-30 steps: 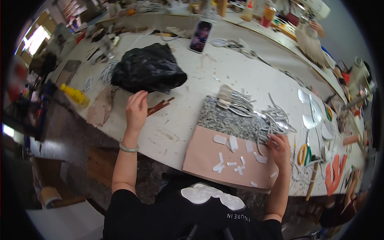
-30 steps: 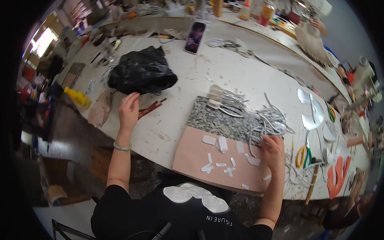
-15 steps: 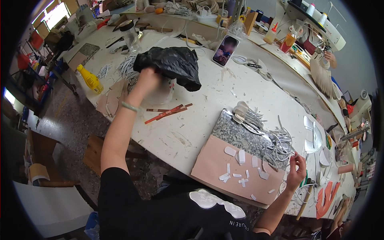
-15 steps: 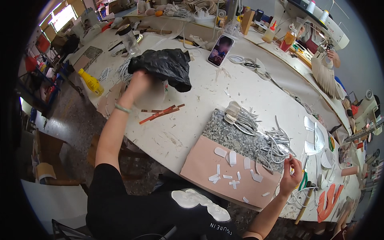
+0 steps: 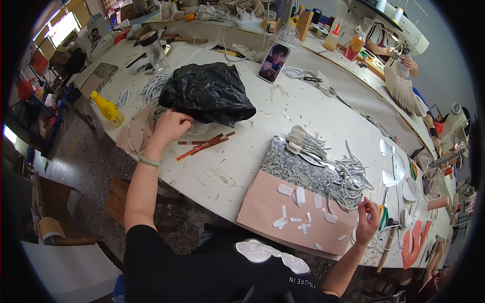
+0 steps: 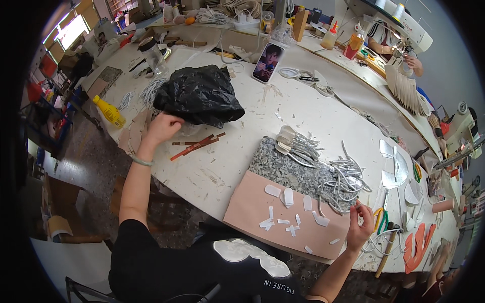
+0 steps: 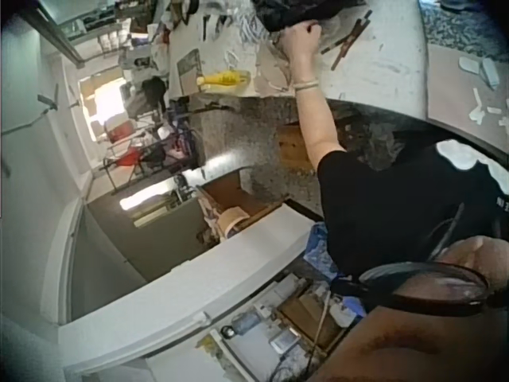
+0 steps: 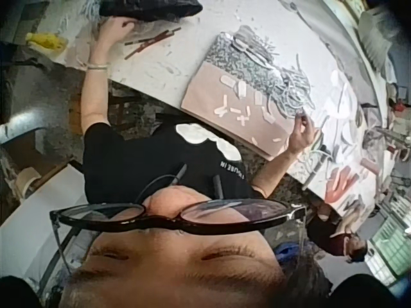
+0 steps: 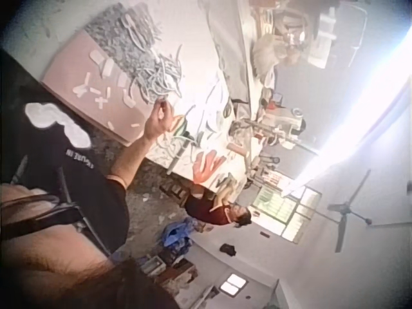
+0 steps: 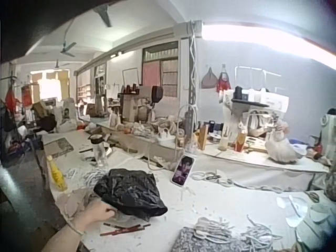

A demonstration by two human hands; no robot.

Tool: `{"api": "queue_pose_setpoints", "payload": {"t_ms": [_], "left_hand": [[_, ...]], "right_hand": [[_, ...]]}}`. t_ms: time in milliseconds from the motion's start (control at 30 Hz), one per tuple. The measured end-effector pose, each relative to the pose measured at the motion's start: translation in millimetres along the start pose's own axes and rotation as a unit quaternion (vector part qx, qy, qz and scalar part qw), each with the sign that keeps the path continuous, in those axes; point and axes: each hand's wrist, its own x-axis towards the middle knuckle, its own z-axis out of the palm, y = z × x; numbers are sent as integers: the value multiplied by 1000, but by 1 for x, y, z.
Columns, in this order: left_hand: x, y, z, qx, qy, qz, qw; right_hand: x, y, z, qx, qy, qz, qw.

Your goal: The person sits at a cluttered workbench and repeatedly picks up small white plastic pieces and thin silver wires. They insert the wires into the plastic pieces by hand, creating small assembled units. The person places the finished units on a pink cutting mat on the table.

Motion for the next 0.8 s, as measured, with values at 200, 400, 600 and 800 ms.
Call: {"api": "queue_pose_setpoints", "payload": {"t_ms": [200, 400, 600, 800], "left_hand": [[51, -22, 20, 16, 33, -1, 999], [50, -38, 46, 120, -19, 74, 990], [38, -22, 34, 29, -165, -91, 982], [7, -21, 35, -41, -114, -117, 986]], "right_hand": [[5, -5, 10, 36, -15, -11, 999], [-1, 2, 2, 26, -17, -2, 1000], [-3, -1, 3, 26, -24, -7, 999], [-3, -4, 11, 40, -41, -3, 998]]}}
